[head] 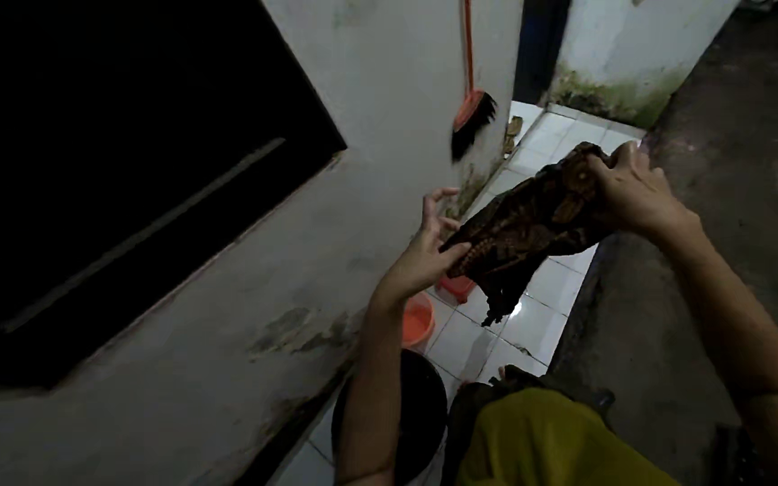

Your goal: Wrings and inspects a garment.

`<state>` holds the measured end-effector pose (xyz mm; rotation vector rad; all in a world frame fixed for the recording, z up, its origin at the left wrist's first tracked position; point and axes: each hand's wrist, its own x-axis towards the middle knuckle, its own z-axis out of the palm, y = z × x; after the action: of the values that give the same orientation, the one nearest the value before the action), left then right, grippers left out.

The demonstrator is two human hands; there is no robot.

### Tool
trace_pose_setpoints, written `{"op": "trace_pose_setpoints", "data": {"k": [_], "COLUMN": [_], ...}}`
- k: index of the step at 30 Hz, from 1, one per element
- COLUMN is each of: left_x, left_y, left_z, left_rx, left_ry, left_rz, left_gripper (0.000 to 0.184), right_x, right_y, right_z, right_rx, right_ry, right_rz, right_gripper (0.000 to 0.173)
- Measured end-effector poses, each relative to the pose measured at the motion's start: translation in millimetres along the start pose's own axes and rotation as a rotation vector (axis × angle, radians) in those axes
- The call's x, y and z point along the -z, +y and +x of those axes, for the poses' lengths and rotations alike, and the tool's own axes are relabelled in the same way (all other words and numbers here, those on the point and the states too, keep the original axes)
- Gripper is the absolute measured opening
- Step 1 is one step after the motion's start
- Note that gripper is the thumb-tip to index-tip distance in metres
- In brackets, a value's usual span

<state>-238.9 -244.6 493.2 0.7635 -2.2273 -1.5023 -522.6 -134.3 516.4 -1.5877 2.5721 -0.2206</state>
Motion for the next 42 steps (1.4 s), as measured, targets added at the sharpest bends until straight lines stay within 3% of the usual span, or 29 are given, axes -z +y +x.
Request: {"op": "trace_pose_setpoints", "data": {"k": [2, 4, 7, 10, 12, 14, 16, 17, 20, 22, 24, 26, 28, 30, 32, 35, 37, 38, 40, 42], "left_x": [9.4, 13.0, 11.5, 23.5, 17.6, 2.2, 4.9, 13.6, 30.3, 21.2, 19.0, 26.4, 25.5, 13.7, 3.8, -2.2, -8.2, -11.6, -14.8, -10.0], "left_y": [3.1, 6.2, 12.4, 9.0, 0.5, 8.0, 27.4, 33.5, 33.5, 45.6, 66.7, 70.3, 58.0, 55.9, 61.0, 61.0, 55.1, 57.5, 70.3, 74.8], "left_z": [8.0, 20.9, 60.8, 99.1, 105.3, 104.9, 106.9, 109.6, 115.0, 117.7, 122.6, 127.0, 129.0, 131.6, 138.2, 141.6, 140.5, 140.5, 140.0, 143.0], "left_rx": [-0.133, -0.111, 0.202, 0.420, 0.404, 0.403, 0.417, 0.421, 0.361, 0.280, 0.275, 0.334, 0.311, 0.196, 0.133, 0.097, 0.018, -0.028, -0.040, -0.007], "left_ry": [-0.053, -0.028, 0.009, 0.033, -0.028, -0.138, -0.206, -0.216, -0.277, -0.378, -0.392, -0.319, -0.306, -0.325, -0.350, -0.344, -0.277, -0.242, -0.264, -0.337], "left_rz": [0.137, 0.361, 0.766, 0.888, 0.880, 0.907, 0.944, 0.968, 0.997, 1.000, 1.070, 1.051, 0.954, 0.878, 0.877, 0.824, 0.714, 0.698, 0.688, 0.649], "left_gripper": [0.035, 0.037, 0.036, 0.048, 0.069, 0.078, 0.074, 0.071, 0.072, 0.069, 0.048, 0.046, 0.057, 0.060, 0.051, 0.037, 0.034, 0.031, 0.025, 0.027], "right_x": [3.8, 6.6, -4.2, 13.8, 20.7, 3.4, -11.8, -3.8, 10.2, 10.7, 13.1, 36.2, 43.6, 42.8, 32.7, 45.8, 35.2, 31.3, 33.4, 49.5], "right_y": [11.6, 16.0, -12.8, -15.6, 9.5, -0.4, -19.9, -13.1, 46.1, 25.5, -20.7, -7.3, 32.2, 11.2, -14.6, 38.2, 64.8, 50.5, 3.8, 6.8], "right_z": [16.5, 26.0, -6.5, -3.9, 15.8, 2.0, -23.2, -20.3, 8.5, -16.3, -49.5, -44.1, -33.1, -54.1, -79.2, -59.4, -58.2, -65.9, -85.5, -88.1], "right_rx": [-0.084, -0.108, 0.116, 0.204, 0.101, 0.020, 0.027, 0.058, 0.178, 0.151, 0.042, 0.050, 0.083, -0.001, 0.018, 0.118, 0.105, 0.067, 0.052, 0.098], "right_ry": [-0.145, -0.267, -0.417, -0.697, -0.683, -0.531, -0.438, -0.518, -0.659, -0.539, -0.515, -0.655, -0.592, -0.456, -0.487, -0.637, -0.499, -0.452, -0.568, -0.715], "right_rz": [-0.036, -0.060, -0.082, 0.071, 0.089, 0.002, -0.025, 0.014, 0.109, 0.015, -0.111, -0.046, 0.055, 0.007, 0.036, 0.147, 0.140, 0.064, -0.074, -0.032], "right_gripper": [0.095, 0.098, 0.078, 0.061, 0.054, 0.055, 0.052, 0.055, 0.045, 0.045, 0.035, 0.029, 0.031, 0.040, 0.036, 0.034, 0.031, 0.033, 0.034, 0.025]}}
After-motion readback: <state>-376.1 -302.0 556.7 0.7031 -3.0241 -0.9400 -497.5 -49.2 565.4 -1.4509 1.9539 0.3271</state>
